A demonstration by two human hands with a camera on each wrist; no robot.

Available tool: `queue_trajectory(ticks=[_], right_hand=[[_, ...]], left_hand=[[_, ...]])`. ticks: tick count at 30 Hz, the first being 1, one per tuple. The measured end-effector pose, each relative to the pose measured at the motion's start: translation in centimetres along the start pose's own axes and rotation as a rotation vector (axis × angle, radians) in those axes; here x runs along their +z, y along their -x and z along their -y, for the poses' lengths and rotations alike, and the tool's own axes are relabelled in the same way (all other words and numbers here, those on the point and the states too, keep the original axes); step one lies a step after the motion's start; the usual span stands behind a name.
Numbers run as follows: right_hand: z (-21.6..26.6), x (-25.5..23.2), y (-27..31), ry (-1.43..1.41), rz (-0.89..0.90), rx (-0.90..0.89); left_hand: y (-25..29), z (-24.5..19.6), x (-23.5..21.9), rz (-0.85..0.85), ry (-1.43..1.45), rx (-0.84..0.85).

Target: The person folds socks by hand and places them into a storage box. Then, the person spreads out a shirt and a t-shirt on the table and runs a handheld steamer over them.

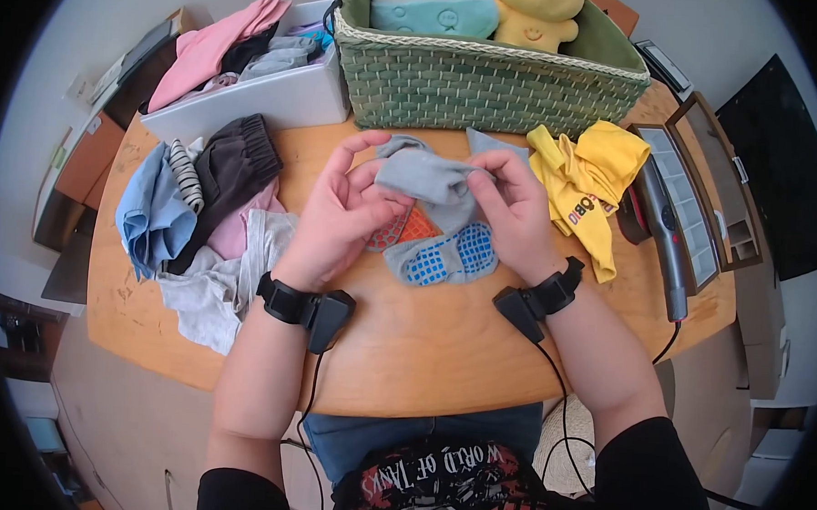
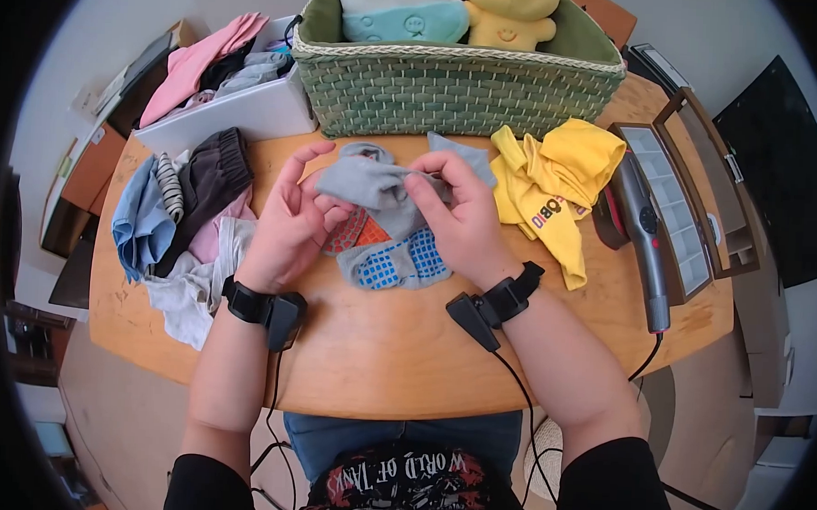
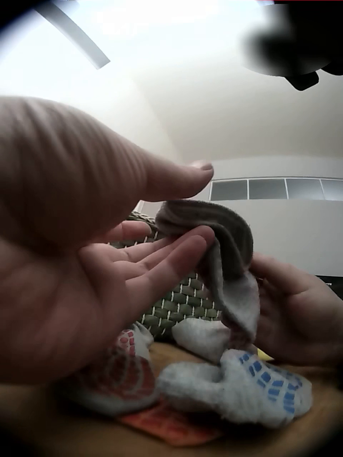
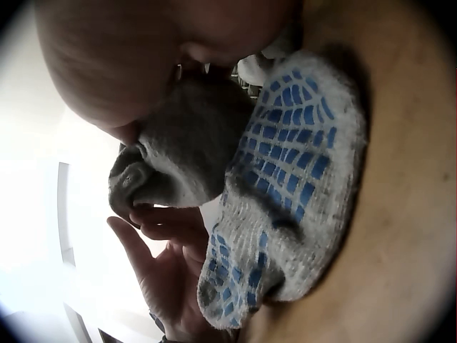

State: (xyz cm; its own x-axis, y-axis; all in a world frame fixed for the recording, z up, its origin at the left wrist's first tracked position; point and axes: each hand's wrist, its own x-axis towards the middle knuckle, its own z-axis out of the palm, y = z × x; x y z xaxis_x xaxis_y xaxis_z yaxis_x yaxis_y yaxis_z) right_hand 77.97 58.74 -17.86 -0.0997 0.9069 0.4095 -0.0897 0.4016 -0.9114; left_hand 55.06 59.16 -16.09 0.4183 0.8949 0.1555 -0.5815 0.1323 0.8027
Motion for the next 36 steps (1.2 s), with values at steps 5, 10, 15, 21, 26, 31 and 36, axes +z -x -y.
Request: queue_trajectory(ticks=[5, 10, 15, 21, 26, 31, 36], right_hand=[[1.0, 0.0, 0.1, -0.2, 0.078, 0.094], [1.0, -0.1, 0.2, -0.287, 0.143, 0.153], [1.4, -0.7, -0.1, -0.285, 0.148, 0.267], [1.6, -0.8, -0.6, -0.34, 0.156, 0.299], [1.5, -0.8, -0.8, -0.393, 0.099, 0.23], [0.3, -1.1, -0.5, -0.386, 0.125, 0.201], [1.6, -0.9, -0.7, -0.063, 0.434, -0.029]], left_hand=[[0.1, 0.3, 0.9, 0.068, -0.192, 0.082], [0.0, 1.4, -0.5, -0.084, -0.266, 0.094], [-0.2, 0.3, -1.2, -0.112, -0.15, 0.027], [-0.4, -0.7, 1.8, -0.239, -0.09, 0.049], [-0.9, 0.6, 0.6, -0.465, -0.39, 0.266], [0.0, -1.4, -4.2, 0.294, -0.412, -0.263], [0.4, -0.1, -0.1, 0.14, -0.443, -0.263]])
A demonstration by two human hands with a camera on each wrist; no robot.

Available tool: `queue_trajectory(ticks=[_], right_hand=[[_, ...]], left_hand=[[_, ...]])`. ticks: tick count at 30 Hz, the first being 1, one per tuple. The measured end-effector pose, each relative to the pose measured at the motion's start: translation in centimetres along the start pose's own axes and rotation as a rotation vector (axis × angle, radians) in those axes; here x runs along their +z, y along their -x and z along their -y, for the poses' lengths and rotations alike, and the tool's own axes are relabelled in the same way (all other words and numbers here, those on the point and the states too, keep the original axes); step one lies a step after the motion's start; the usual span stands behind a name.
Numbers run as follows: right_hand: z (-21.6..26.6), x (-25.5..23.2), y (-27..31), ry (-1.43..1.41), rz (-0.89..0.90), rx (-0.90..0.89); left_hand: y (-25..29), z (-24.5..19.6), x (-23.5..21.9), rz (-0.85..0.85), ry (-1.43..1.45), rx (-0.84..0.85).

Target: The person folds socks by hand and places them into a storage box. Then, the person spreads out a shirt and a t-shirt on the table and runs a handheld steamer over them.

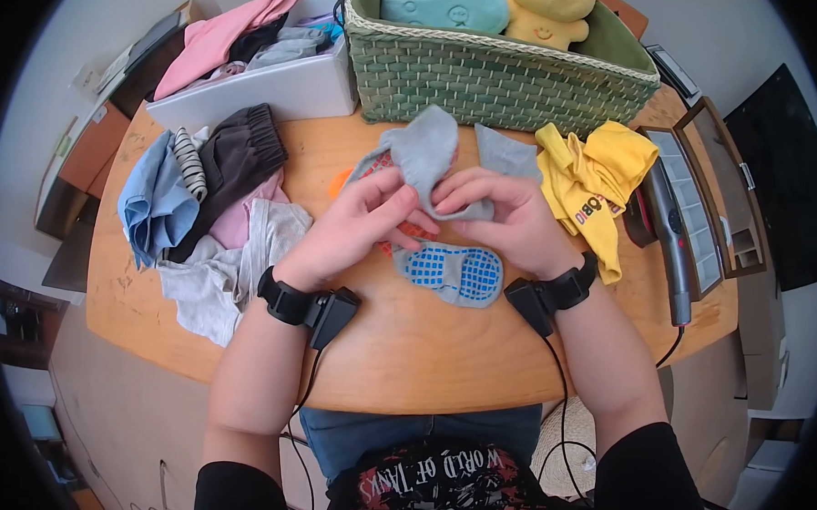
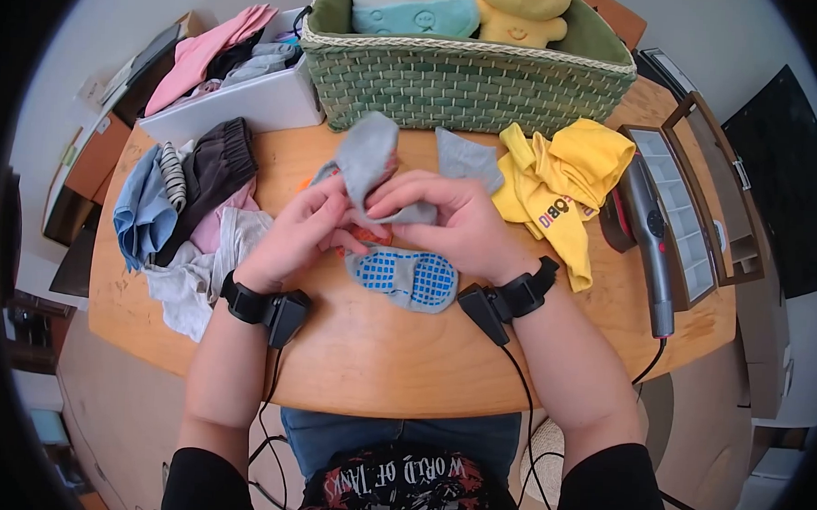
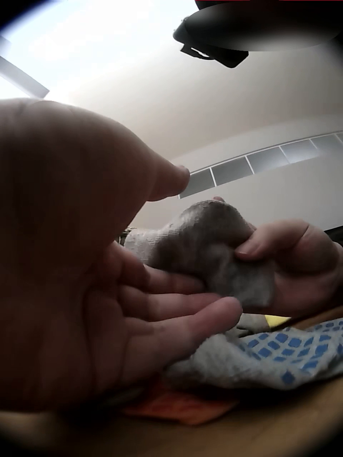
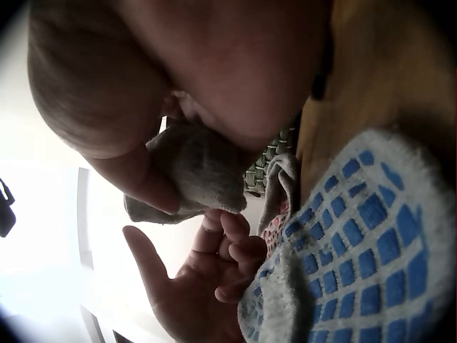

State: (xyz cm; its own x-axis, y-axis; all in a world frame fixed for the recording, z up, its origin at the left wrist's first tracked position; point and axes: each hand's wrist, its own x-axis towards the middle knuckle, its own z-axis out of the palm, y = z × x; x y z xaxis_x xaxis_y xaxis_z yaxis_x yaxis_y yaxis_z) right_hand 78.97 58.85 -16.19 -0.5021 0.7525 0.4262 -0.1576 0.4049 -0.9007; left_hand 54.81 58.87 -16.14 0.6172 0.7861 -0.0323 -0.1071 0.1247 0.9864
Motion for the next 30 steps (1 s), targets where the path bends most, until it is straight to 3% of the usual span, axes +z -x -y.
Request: queue_trajectory(ticks=[2, 4, 6, 8, 11, 14, 17, 21, 24, 26, 28, 30], right_hand=[[1.1, 1.0, 0.0, -0.121, 0.058, 0.148], [1.3, 1.3, 0.0, -0.091, 0.076, 0.13], [1.3, 2.0, 0.0, -0.315, -0.082, 0.127], [1.0, 1.4, -0.1, -0.296, -0.086, 0.159], [-0.5, 0.7, -0.2, -0.085, -0.09, -0.026], [-0.5, 0.4, -0.3, 0.043, -0.106, -0.087], [-0.2, 0.2, -0.2, 0.133, -0.152, 0.042], [-0.5, 0.5, -0.1, 0.081, -0.14, 0.1], [-0.2, 1.1, -0.2, -0.128, -0.141, 0.037], [0.6, 1.2, 0.0, -0.4, -0.131, 0.233], [-0.6, 0.5, 0.1, -0.314, -0.107, 0.183], [-0.9, 0.4, 0.0, -0.229, -0.079, 0.133]], left_hand=[[0.2, 0.0, 1.0, -0.179, 0.148, 0.051], [0.0, -0.1, 0.7, -0.189, 0.161, 0.053], [-0.2, -0.2, 0.5, -0.204, 0.175, 0.054], [-0.2, -0.3, 0.6, -0.217, 0.396, 0.091], [-0.3, 0.0, -0.4, -0.143, 0.475, 0.084], [-0.4, -0.1, -0.4, -0.077, 0.585, 0.112], [-0.4, -0.4, -0.2, -0.062, 0.692, 0.128], [-0.3, -0.5, -0.4, -0.027, 0.815, 0.108], [-0.3, -0.6, -0.4, -0.018, 0.894, 0.117], [-0.4, -0.4, -0.5, 0.011, 0.909, 0.153], [-0.3, 0.0, -0.5, 0.033, 0.927, 0.189], [-0.3, 0.1, -0.3, -0.04, 0.605, 0.273]])
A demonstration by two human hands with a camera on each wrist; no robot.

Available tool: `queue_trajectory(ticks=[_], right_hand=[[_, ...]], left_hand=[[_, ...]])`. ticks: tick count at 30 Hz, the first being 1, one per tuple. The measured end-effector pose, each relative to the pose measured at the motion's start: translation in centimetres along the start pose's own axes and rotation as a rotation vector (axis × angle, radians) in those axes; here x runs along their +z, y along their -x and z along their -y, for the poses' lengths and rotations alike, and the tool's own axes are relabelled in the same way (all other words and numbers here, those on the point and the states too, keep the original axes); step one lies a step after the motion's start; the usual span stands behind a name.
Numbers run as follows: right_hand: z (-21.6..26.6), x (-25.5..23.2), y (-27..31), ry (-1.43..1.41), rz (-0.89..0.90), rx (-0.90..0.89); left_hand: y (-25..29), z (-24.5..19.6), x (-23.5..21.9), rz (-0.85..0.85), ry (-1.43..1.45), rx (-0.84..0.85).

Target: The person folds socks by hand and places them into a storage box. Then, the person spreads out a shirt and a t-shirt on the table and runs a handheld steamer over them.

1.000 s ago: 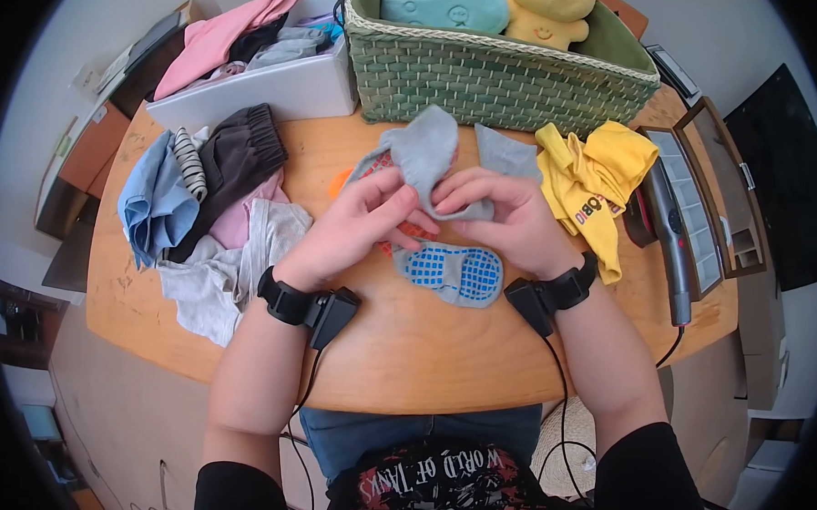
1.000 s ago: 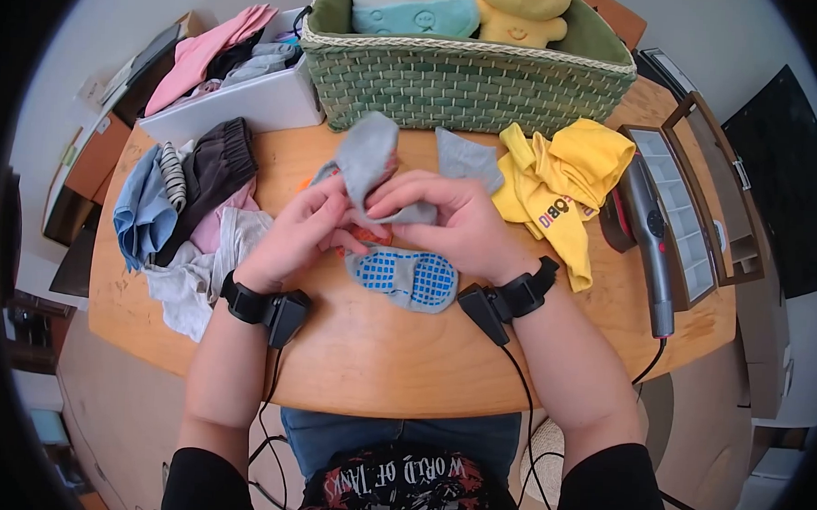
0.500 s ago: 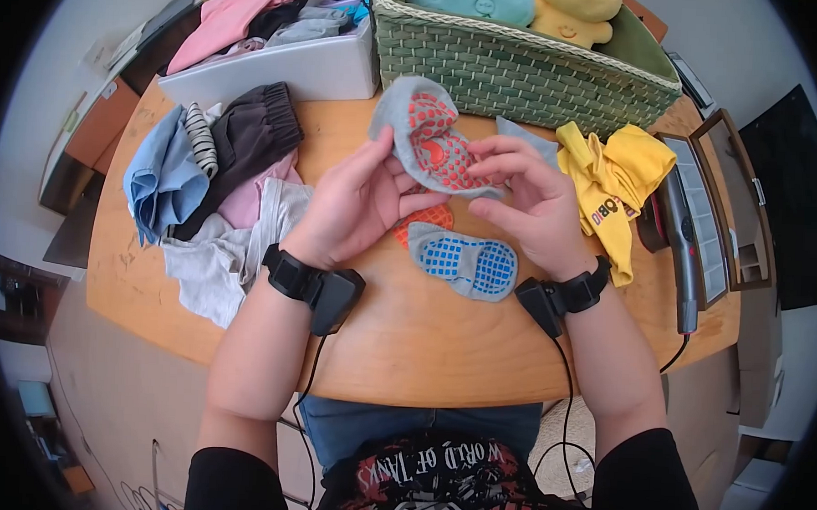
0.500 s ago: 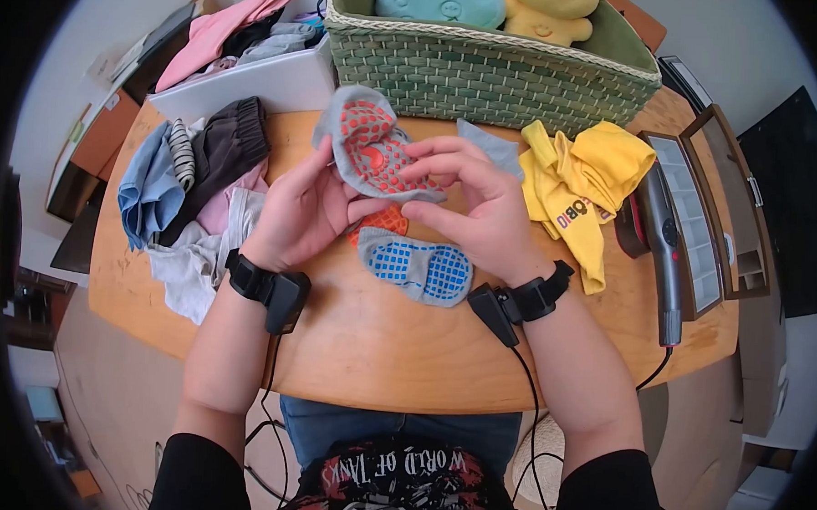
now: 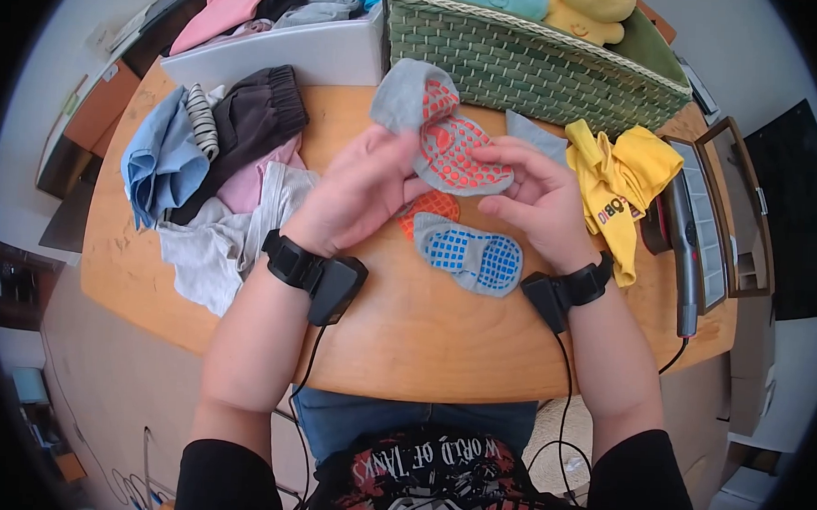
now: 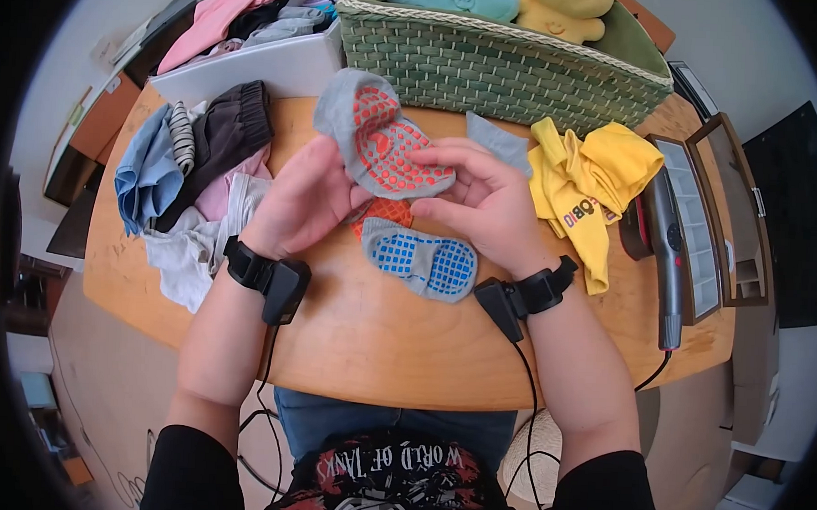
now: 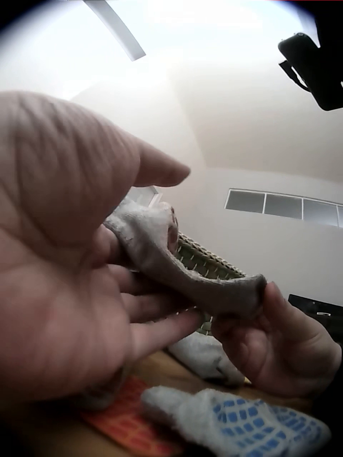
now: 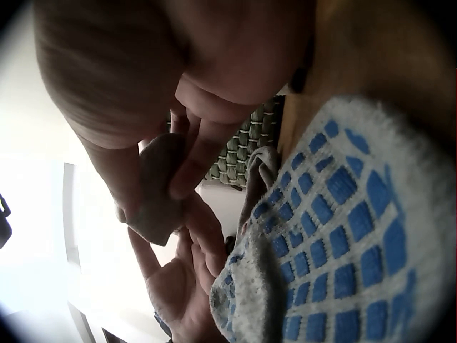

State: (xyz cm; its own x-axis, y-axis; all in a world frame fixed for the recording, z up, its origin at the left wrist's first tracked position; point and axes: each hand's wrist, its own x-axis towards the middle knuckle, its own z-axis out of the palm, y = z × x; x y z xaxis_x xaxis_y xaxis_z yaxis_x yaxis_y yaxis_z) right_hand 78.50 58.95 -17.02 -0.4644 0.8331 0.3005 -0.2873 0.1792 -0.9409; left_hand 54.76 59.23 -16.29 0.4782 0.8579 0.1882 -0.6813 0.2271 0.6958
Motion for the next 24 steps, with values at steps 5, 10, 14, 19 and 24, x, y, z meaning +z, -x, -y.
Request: queue_trajectory(ticks=[5, 10, 14, 19, 24], right_hand=[[0.2, 0.7, 0.1, 0.008, 0.038, -0.065], [0.3, 1.1, 0.3, 0.04, 0.024, -0.009], [-0.2, 0.6, 0.1, 0.157, 0.01, -0.076], [-0.6, 0.0, 0.1, 0.308, -0.052, -0.18], [0.0, 0.1, 0.0, 0.513, -0.169, -0.303]], left_hand=[[-0.2, -0.3, 0.1, -0.192, -0.188, -0.05], [-0.6, -0.5, -0.4, -0.227, 0.1, -0.012], [-0.4, -0.5, 0.2, -0.177, 0.192, -0.051], [-0.1, -0.6, -0.1, -0.104, -0.065, -0.22], [0.1, -1.2, -1.1, -0.12, -0.126, -0.314]])
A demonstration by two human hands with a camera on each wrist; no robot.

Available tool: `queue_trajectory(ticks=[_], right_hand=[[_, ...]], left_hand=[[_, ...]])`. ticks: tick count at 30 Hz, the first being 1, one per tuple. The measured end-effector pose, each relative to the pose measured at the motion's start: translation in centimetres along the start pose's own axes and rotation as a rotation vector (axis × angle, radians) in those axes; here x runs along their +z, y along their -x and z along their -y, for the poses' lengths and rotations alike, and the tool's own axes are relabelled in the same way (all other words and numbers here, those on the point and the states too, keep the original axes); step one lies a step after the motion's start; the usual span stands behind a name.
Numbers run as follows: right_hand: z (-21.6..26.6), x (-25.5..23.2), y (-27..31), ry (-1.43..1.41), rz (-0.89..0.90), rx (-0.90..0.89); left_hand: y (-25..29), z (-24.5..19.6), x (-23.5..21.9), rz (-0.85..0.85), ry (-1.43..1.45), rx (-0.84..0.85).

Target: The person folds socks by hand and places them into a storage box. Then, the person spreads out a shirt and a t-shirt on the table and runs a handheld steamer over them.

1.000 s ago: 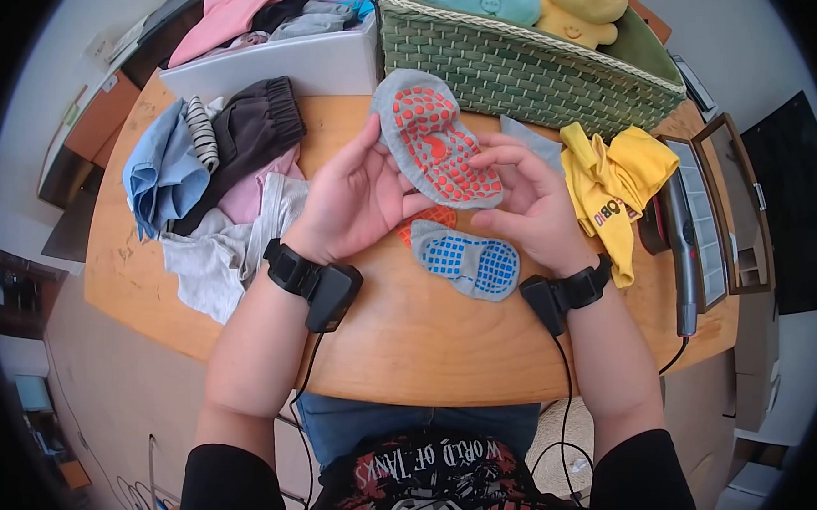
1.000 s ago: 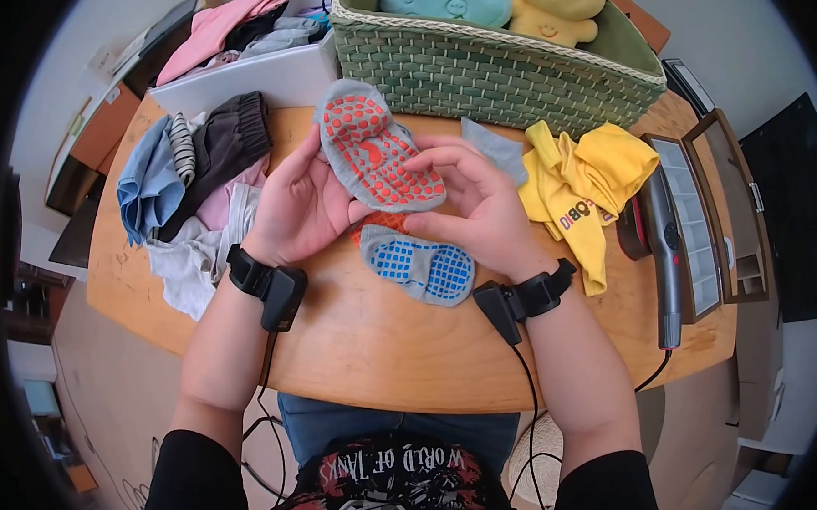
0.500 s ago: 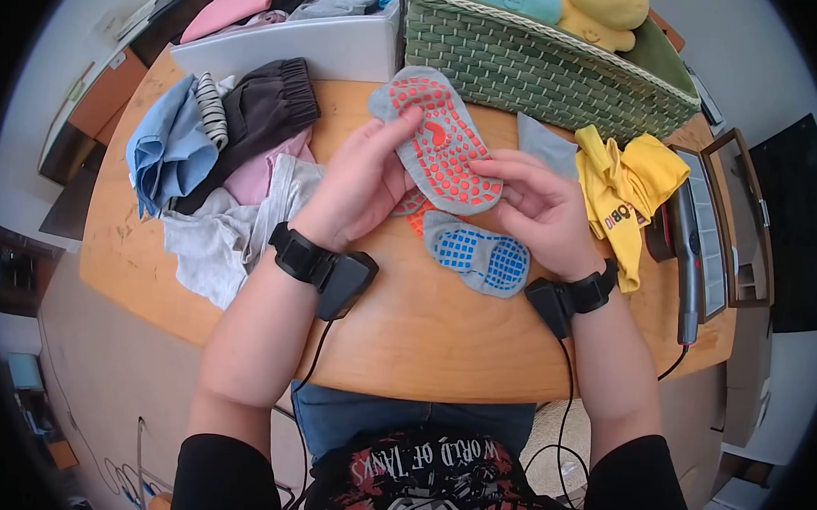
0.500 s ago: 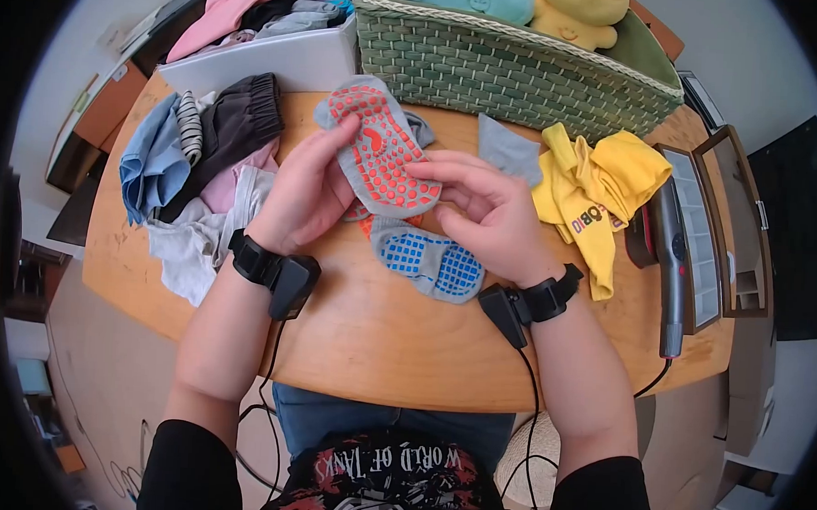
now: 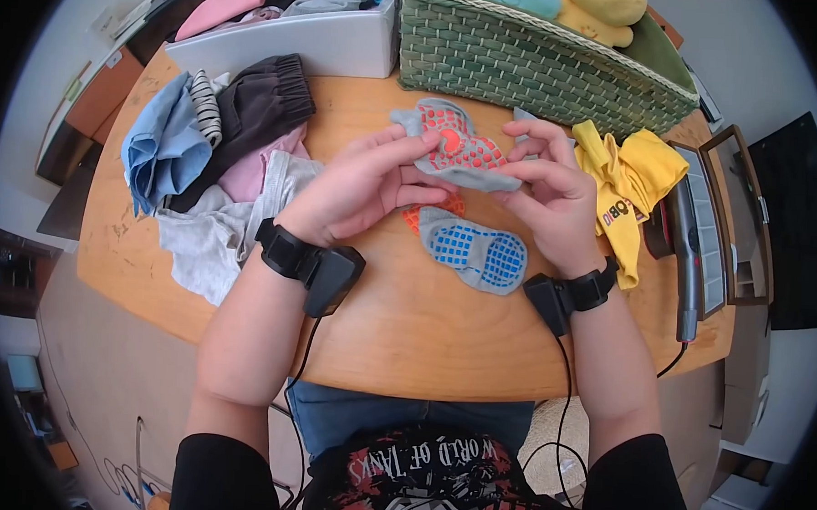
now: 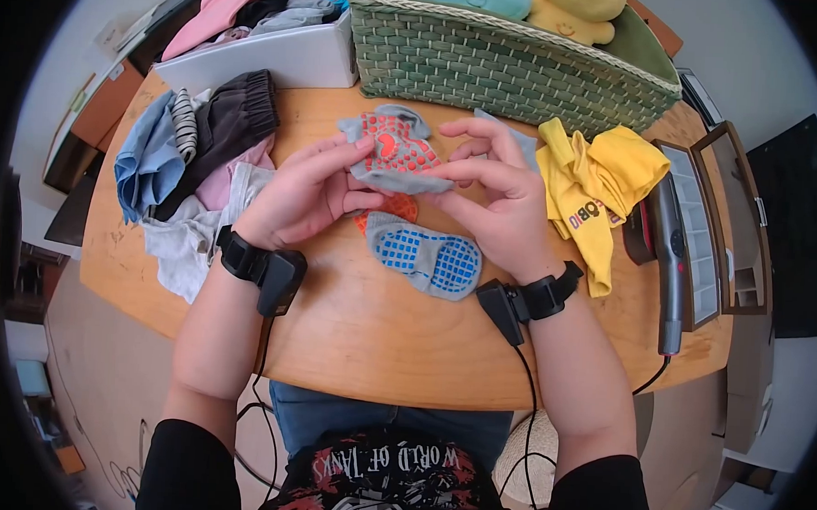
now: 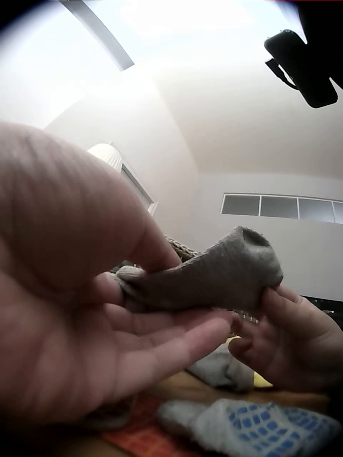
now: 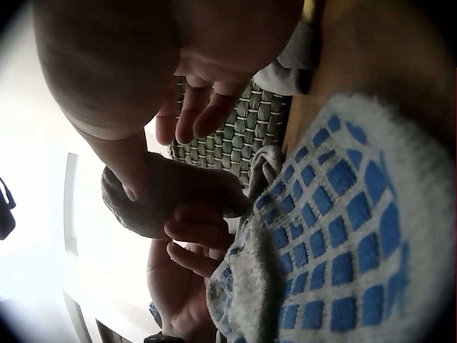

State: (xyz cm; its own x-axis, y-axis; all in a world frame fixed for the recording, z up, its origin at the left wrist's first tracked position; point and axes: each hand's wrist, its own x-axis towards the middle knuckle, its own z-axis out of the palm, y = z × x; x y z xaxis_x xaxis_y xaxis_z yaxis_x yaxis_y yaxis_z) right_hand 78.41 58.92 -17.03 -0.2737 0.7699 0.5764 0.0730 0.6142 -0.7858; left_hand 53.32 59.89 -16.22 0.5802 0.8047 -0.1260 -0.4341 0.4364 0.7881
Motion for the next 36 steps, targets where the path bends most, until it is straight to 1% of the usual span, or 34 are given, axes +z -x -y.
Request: queue_trajectory(ticks=[2, 6, 8, 10, 11, 12, 13, 15, 16, 20, 26, 28, 30, 32, 36], right_hand=[[0.1, -0.2, 0.0, -0.041, 0.092, -0.002], [0.4, 0.2, 0.0, -0.052, 0.105, 0.035], [0.2, 0.4, 0.1, -0.183, 0.067, 0.076], [0.4, 0.1, 0.1, -0.15, 0.097, 0.07], [0.4, 0.0, 0.1, -0.118, 0.127, 0.064], [0.4, 0.0, 0.2, -0.118, 0.127, 0.065], [0.4, 0.0, 0.2, -0.127, 0.109, 0.07], [0.3, 0.1, 0.3, -0.136, 0.092, 0.076], [0.0, 0.2, 0.3, -0.133, 0.056, 0.069], [0.2, 0.2, 0.3, -0.074, -0.044, 0.057], [0.1, 0.5, 0.1, -0.086, -0.076, 0.076], [0.1, 0.5, 0.0, -0.111, -0.07, 0.087], [0.1, 0.5, 0.0, -0.137, -0.065, 0.099], [0.1, 0.7, 0.1, -0.191, -0.085, 0.146], [-0.3, 0.6, 0.1, -0.164, -0.061, 0.086]], left_hand=[[-0.1, 0.0, 0.2, -0.024, 0.002, 0.025], [0.1, -0.1, 1.0, 0.0, 0.064, 0.051], [0.3, 0.0, 1.6, 0.02, 0.083, 0.049], [0.3, 0.3, 2.2, 0.028, -0.038, 0.123], [0.1, 0.5, 2.0, 0.028, -0.037, 0.122], [-0.2, 0.9, 1.7, 0.065, -0.053, 0.147], [-0.4, 1.2, 1.4, 0.101, -0.07, 0.172], [-0.4, 1.3, 1.1, 0.116, -0.085, 0.167], [-0.3, 1.3, 1.1, 0.132, -0.1, 0.162], [-0.2, 1.2, 1.7, 0.136, -0.079, 0.182], [0.0, 1.1, 2.4, 0.122, -0.031, 0.153], [0.2, 1.2, 2.5, 0.112, -0.174, 0.205], [0.0, 1.3, 2.4, 0.111, -0.196, 0.223], [-0.1, 1.5, 2.3, 0.109, -0.217, 0.24], [-0.3, 1.7, 2.2, 0.083, -0.22, 0.236]])
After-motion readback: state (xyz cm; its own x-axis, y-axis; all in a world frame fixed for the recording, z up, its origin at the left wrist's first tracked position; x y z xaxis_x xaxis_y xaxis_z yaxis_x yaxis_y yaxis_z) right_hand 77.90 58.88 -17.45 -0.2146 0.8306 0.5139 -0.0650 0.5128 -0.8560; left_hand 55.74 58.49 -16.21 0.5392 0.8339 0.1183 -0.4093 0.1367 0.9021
